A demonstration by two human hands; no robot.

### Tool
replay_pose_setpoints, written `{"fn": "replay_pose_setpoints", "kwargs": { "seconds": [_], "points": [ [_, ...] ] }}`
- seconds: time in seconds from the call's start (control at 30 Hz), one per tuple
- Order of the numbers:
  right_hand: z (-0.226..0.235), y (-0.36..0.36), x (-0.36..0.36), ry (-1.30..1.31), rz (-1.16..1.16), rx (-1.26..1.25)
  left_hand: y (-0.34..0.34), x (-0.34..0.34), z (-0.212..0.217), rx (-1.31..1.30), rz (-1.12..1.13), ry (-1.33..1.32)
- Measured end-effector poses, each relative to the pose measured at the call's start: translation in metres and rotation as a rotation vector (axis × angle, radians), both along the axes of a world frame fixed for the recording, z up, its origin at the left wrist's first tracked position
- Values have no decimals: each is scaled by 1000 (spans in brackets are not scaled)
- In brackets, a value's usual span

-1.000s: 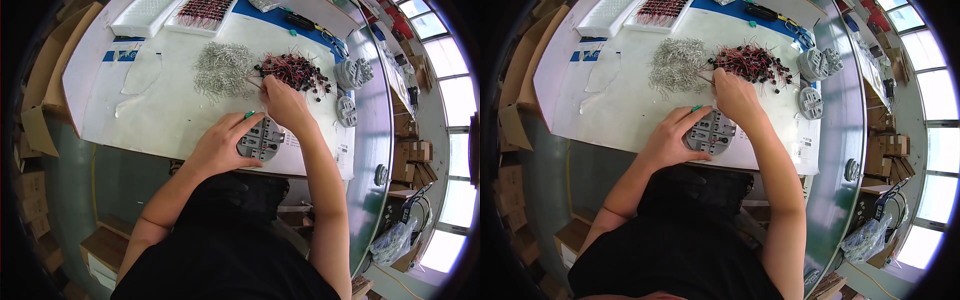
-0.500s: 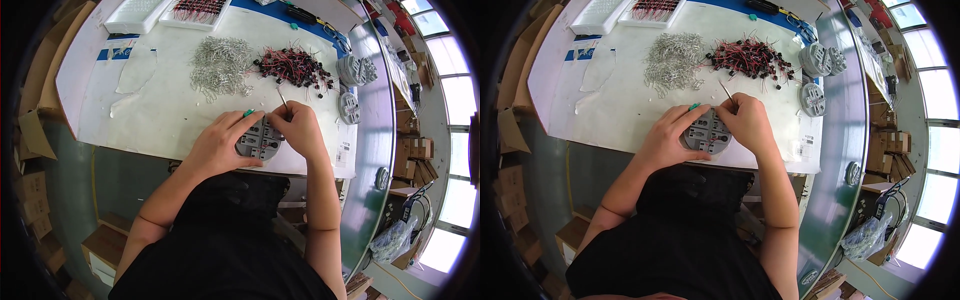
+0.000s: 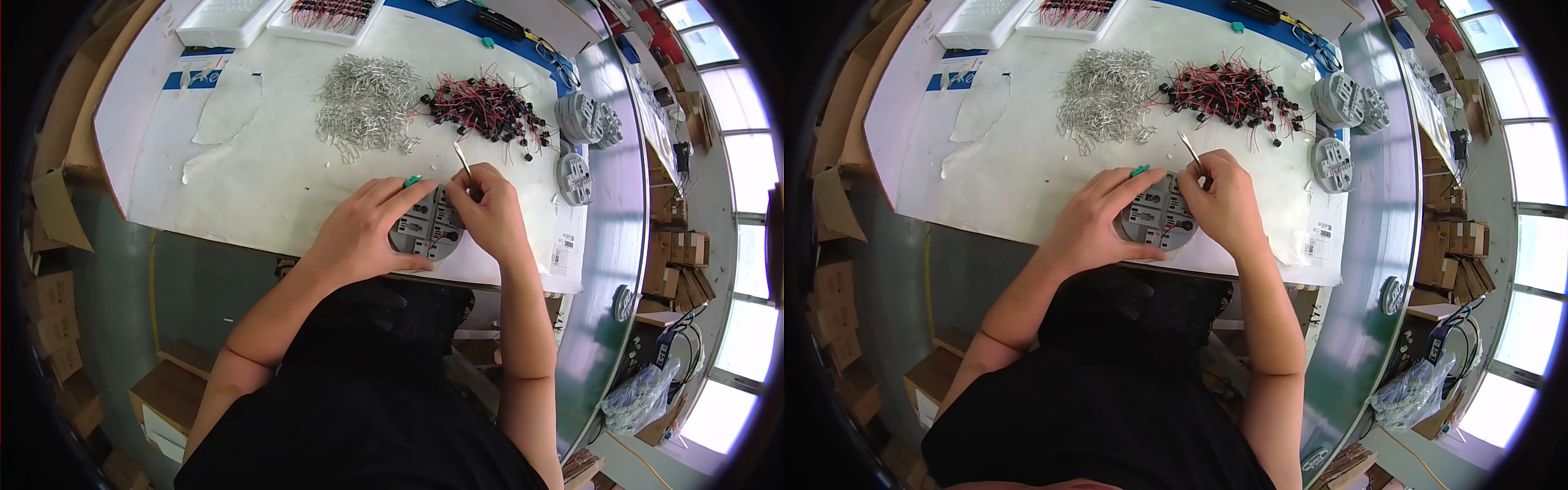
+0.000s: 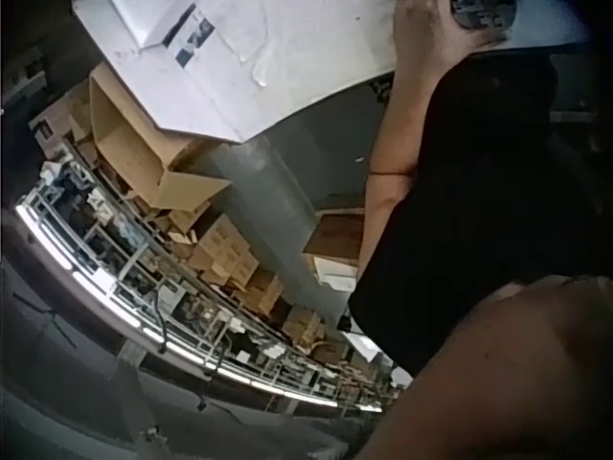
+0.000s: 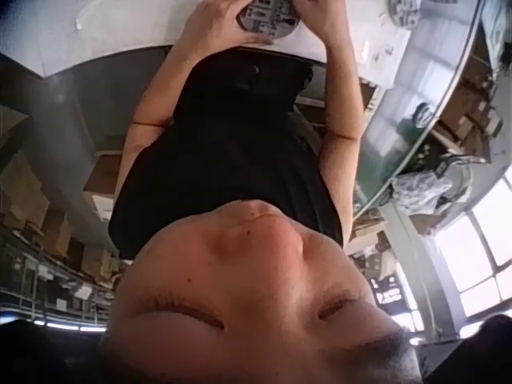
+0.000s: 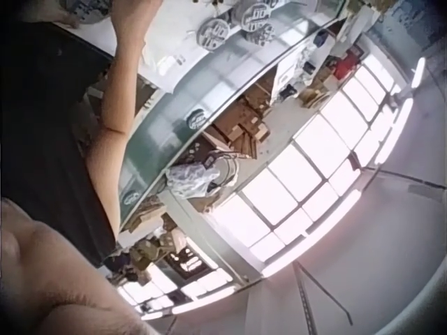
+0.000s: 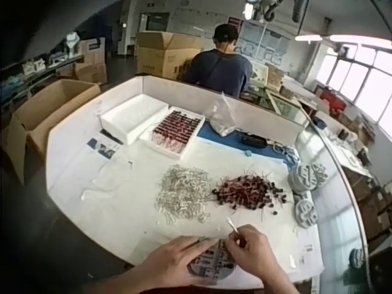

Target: Assembling small electronic components into a circular plastic base using tweezers.

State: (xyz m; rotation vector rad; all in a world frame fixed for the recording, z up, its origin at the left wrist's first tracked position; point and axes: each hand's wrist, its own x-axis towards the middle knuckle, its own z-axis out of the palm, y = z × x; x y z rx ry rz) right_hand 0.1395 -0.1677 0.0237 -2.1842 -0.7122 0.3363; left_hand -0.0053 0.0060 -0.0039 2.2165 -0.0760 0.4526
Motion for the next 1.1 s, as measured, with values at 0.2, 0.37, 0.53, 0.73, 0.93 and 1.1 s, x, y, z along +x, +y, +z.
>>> {"fn": "replay_pose_setpoints", "kwargs": {
  "seconds": [0.2,0.37,0.53,0.73,0.93,1.1],
  "points": [
    [1,-4,1,125,39,-4,2,1,2,25,-17,-5],
    [13,-12,3,303,-177,8,3,1,5,25,-21,20],
    [12,-21,-12,226,-180,56,6,4,4,-151,-31,-26],
    [-2,-7,-17,23,-151,7,-3,15,0,-292,161,-91],
    [-5,-8,-14,52,-197,-37,-9,20,0,-106,189,-58],
    [-6,-6,-24,-38,-135,25,-12,22,0,35,199,-107]
  ]
}}
